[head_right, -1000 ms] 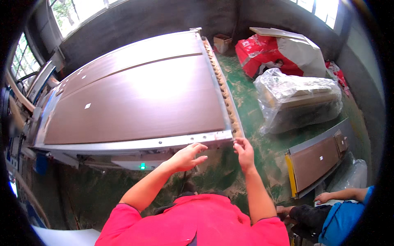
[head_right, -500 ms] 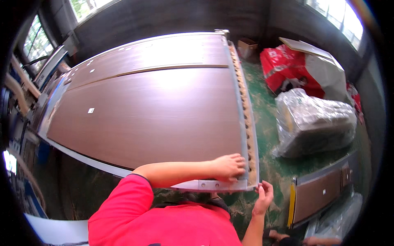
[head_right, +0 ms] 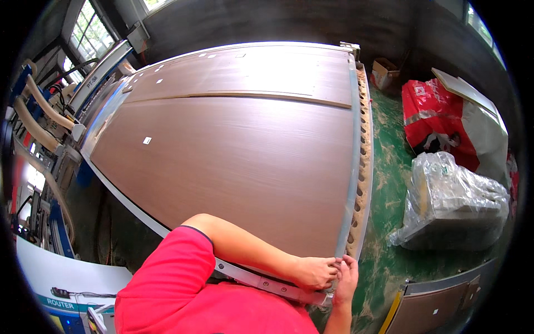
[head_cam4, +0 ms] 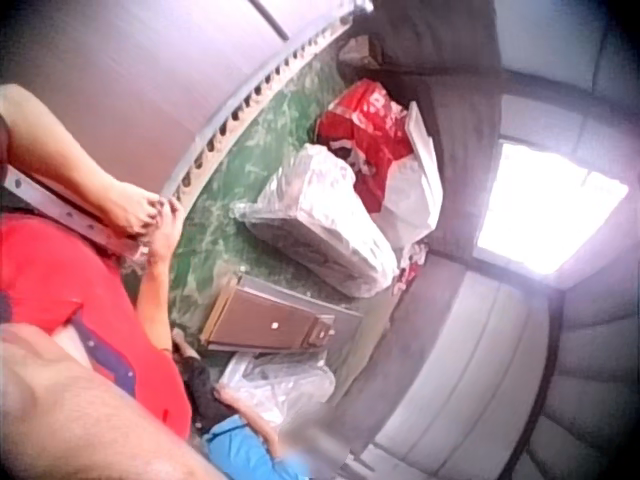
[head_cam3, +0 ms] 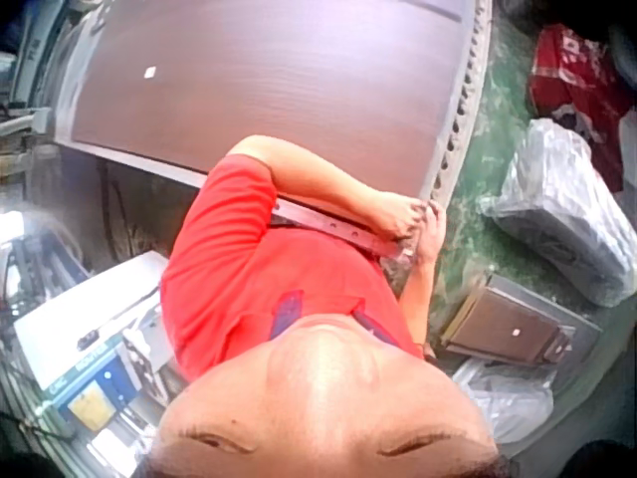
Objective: The person removes cut wood panels from a CNC machine table, inspects them, and stacks them on a nearby rack. They also wipe sawdust from the machine surface and handle several large and small panels by hand.
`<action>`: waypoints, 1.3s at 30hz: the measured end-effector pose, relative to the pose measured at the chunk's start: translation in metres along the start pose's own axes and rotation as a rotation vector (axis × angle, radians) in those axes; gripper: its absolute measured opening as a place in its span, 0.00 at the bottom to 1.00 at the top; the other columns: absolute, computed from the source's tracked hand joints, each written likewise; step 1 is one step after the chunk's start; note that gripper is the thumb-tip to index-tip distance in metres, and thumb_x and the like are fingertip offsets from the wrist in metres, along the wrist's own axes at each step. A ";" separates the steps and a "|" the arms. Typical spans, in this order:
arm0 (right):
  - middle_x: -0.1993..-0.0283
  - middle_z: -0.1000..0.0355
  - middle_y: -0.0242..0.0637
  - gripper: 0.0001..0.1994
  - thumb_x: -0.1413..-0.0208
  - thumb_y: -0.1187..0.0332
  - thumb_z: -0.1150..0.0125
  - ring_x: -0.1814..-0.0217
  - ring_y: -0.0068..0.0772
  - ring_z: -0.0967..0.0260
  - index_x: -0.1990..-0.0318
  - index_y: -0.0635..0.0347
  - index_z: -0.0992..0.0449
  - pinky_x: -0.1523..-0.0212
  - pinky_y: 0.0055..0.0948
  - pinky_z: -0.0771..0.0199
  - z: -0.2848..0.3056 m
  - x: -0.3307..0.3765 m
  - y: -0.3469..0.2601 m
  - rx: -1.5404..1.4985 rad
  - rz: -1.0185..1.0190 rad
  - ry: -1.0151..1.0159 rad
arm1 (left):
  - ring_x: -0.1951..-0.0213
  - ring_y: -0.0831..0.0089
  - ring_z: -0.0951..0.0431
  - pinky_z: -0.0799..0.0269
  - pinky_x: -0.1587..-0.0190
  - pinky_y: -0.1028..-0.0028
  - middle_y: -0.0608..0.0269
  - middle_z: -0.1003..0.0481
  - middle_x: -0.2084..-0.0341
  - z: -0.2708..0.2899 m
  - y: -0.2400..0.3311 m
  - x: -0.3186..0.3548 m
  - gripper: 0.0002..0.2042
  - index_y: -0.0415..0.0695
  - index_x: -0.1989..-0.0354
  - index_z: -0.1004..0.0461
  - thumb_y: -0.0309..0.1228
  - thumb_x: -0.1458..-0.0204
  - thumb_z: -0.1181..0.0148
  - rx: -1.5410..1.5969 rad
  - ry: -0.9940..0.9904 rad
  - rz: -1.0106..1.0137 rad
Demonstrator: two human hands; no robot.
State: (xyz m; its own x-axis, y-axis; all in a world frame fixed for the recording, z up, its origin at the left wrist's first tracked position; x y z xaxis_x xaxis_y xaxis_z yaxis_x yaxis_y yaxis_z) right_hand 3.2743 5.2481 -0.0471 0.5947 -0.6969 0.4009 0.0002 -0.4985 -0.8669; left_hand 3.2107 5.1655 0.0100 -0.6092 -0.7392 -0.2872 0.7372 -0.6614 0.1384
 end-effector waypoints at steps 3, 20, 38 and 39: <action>0.56 0.28 0.41 0.15 0.36 0.69 0.50 0.58 0.29 0.29 0.45 0.66 0.34 0.57 0.25 0.28 -0.015 -0.009 -0.005 -0.057 -0.138 -0.030 | 0.52 0.60 0.28 0.42 0.43 0.52 0.58 0.23 0.65 -0.011 -0.003 0.000 0.10 0.46 0.74 0.22 0.38 0.54 0.45 0.057 0.092 0.026; 0.73 0.28 0.23 0.12 0.44 0.56 0.51 0.72 0.21 0.31 0.67 0.53 0.26 0.72 0.20 0.34 -0.042 -0.010 -0.006 0.095 -0.462 -0.360 | 0.42 0.52 0.33 0.46 0.34 0.52 0.49 0.29 0.49 0.134 0.046 0.126 0.23 0.44 0.49 0.28 0.43 0.51 0.36 0.101 0.577 0.737; 0.75 0.31 0.23 0.09 0.41 0.61 0.50 0.74 0.22 0.38 0.70 0.49 0.26 0.74 0.26 0.41 -0.045 0.168 0.037 0.105 -0.232 -0.028 | 0.54 0.64 0.21 0.28 0.46 0.64 0.57 0.21 0.54 0.100 0.234 0.544 0.22 0.34 0.50 0.25 0.39 0.46 0.36 0.834 2.401 1.453; 0.77 0.36 0.21 0.10 0.41 0.58 0.49 0.76 0.20 0.41 0.74 0.46 0.30 0.75 0.26 0.45 -0.040 0.174 0.054 0.106 -0.323 -0.013 | 0.52 0.63 0.22 0.29 0.44 0.63 0.57 0.22 0.53 0.101 0.244 0.538 0.23 0.34 0.47 0.26 0.41 0.42 0.39 0.924 2.333 1.425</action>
State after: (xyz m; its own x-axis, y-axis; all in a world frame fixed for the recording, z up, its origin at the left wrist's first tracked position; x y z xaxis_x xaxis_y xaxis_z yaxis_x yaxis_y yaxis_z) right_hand 3.3458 5.0794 -0.0129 0.5606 -0.5049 0.6563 0.2730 -0.6356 -0.7221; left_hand 3.0329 4.5937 -0.0148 0.9028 0.1334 0.4088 -0.2524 -0.6051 0.7551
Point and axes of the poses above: each hand's wrist, its own x-axis away from the middle knuckle, its own z-axis out of the back of the hand, y = z × x, the point moved 7 cm from there along -x, towards the middle knuckle
